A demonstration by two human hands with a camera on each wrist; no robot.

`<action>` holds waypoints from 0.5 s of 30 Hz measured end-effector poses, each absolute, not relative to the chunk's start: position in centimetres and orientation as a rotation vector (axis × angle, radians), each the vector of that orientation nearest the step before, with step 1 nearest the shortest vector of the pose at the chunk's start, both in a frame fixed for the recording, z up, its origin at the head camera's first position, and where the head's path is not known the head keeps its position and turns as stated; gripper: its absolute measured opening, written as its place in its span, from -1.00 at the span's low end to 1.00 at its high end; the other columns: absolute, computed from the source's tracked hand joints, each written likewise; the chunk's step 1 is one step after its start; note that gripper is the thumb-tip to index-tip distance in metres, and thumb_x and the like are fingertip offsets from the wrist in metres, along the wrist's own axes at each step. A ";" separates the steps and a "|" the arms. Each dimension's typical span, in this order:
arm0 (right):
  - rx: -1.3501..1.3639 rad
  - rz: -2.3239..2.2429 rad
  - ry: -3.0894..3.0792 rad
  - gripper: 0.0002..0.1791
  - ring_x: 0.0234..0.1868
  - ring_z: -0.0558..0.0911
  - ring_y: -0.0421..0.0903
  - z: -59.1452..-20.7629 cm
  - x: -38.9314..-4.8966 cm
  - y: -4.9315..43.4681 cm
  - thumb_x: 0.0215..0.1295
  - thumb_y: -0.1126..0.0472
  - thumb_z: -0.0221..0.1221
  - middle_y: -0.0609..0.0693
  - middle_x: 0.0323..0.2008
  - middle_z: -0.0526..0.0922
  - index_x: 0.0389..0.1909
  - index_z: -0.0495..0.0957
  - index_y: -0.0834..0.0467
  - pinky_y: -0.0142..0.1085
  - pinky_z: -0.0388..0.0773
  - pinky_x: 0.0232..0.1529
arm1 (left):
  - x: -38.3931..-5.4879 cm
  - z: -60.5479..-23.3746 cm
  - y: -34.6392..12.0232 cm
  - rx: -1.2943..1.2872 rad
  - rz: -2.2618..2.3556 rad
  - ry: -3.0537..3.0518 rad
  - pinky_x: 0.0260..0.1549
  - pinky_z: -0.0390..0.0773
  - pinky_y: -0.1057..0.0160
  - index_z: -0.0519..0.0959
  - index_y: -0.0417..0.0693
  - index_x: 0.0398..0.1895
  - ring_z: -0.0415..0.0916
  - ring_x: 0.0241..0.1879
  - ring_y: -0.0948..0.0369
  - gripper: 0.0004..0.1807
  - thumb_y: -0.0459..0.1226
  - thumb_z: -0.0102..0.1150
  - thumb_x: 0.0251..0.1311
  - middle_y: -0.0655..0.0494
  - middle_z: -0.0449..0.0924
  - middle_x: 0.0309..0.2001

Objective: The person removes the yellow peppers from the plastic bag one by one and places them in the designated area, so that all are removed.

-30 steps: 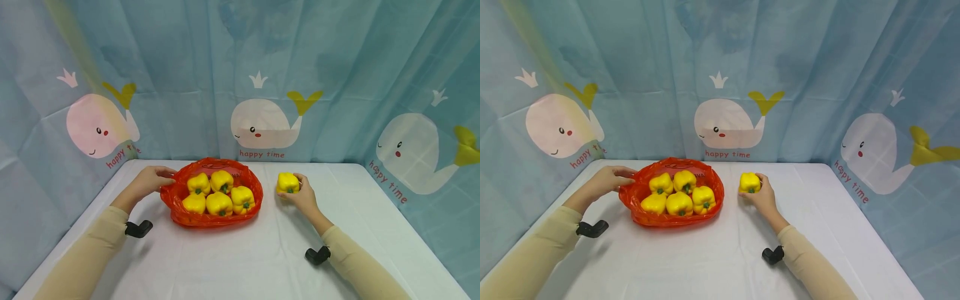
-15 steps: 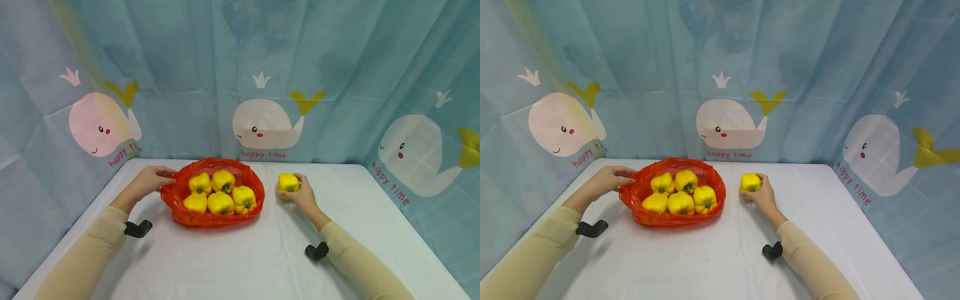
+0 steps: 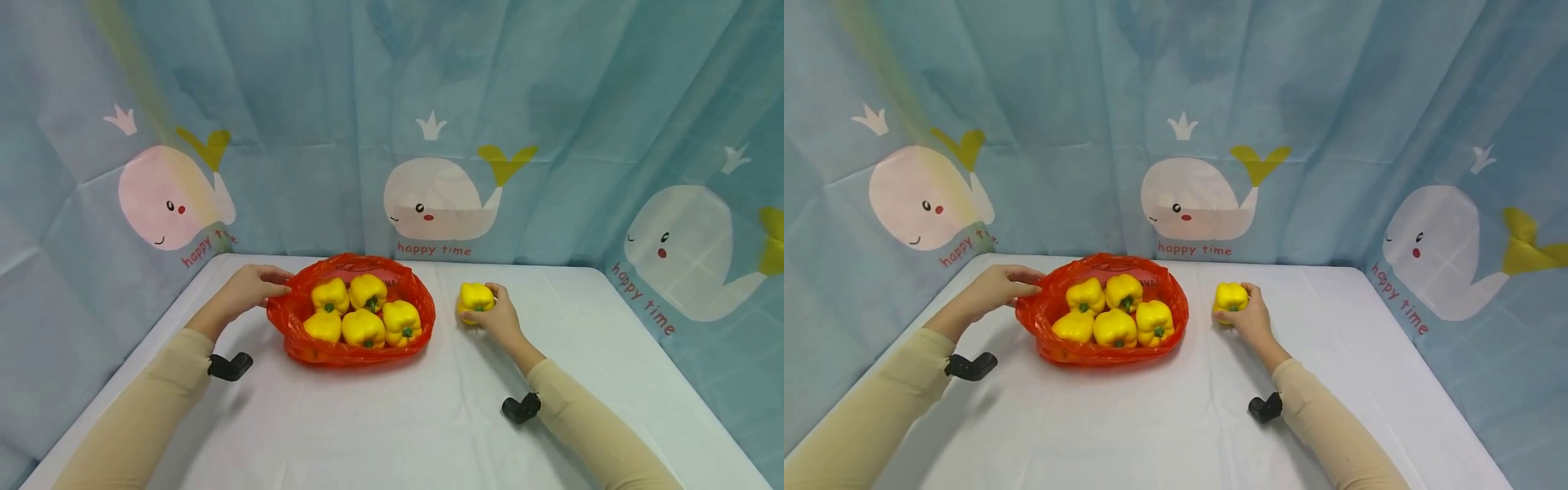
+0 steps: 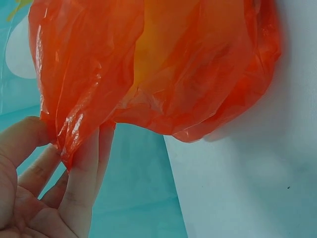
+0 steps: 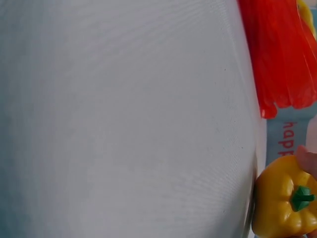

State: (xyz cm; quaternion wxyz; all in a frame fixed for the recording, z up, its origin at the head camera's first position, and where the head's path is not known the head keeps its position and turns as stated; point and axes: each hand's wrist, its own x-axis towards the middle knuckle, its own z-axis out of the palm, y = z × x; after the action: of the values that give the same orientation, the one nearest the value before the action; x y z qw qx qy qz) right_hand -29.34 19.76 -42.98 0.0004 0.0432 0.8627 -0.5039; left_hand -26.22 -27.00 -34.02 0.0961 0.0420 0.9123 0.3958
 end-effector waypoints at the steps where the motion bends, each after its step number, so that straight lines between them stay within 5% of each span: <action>1: 0.141 -1.587 2.707 0.03 0.49 0.18 0.22 -42.9 -29.3 19.8 0.13 0.13 0.43 0.27 0.53 0.08 0.49 0.00 0.23 0.11 0.10 0.53 | -26.3 -34.0 -26.9 0.126 1.175 2.701 -0.02 0.70 0.08 0.46 -0.20 0.31 0.53 0.11 -0.07 -0.48 -0.13 0.11 0.37 -0.28 0.49 0.26; 15: 0.158 -1.539 2.699 0.04 0.50 0.16 0.23 -42.8 -29.3 20.2 0.17 0.14 0.40 0.29 0.52 0.06 0.51 -0.04 0.25 0.10 0.06 0.54 | -26.4 -33.7 -26.6 0.122 1.173 2.687 -0.01 0.70 0.07 0.43 -0.23 0.32 0.52 0.12 -0.07 -0.45 -0.12 0.12 0.37 -0.30 0.46 0.28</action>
State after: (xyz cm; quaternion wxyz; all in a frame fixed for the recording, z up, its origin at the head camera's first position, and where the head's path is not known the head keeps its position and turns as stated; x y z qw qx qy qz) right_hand -29.33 20.18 -42.78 0.0152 0.0507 0.8675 -0.4946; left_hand -26.36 -26.58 -33.72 0.1032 0.0414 0.9108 0.3976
